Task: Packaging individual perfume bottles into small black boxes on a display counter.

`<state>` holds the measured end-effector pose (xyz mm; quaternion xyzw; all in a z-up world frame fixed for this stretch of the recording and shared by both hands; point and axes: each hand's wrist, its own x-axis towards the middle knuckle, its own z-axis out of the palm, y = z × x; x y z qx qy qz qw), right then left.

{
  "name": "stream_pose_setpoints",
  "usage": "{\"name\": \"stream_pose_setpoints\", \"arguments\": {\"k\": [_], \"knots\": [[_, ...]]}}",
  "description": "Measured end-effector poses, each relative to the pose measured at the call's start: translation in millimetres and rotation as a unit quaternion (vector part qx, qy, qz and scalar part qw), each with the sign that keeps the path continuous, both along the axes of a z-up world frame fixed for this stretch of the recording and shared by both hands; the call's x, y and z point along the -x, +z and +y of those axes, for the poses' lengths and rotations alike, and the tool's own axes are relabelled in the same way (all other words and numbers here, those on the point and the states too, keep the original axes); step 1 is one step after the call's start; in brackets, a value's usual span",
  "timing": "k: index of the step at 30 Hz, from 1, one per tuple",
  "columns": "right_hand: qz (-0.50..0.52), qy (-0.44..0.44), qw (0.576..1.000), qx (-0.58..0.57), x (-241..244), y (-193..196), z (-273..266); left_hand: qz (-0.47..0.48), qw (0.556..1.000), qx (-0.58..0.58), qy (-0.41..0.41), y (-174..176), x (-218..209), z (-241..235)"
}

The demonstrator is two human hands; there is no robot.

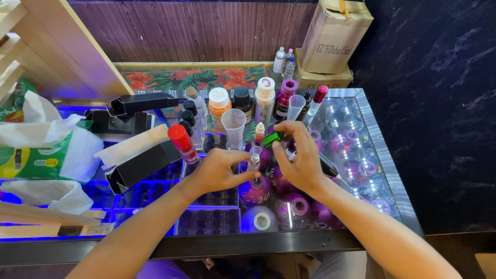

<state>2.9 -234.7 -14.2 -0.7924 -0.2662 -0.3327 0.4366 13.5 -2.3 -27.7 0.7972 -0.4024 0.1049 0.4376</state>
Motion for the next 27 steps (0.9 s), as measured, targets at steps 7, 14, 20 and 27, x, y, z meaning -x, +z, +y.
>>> {"name": "stream_pose_setpoints", "arguments": {"k": [7, 14, 20, 27], "knots": [[-0.03, 0.075, 0.996, -0.048, 21, 11, 14, -0.016, 1.0, -0.006, 0.006, 3, 1, 0], [-0.021, 0.075, 0.997, 0.029, 22, 10, 22, -0.021, 1.0, -0.001, 0.002, 3, 0, 0], [0.122, 0.09, 0.986, 0.063, 25, -3, 13, -0.034, 0.999, -0.007, 0.023, -4, -3, 1], [0.144, 0.119, 0.982, -0.015, 23, -7, 20, -0.066, 0.997, -0.002, 0.032, 11, 5, -2]]}}
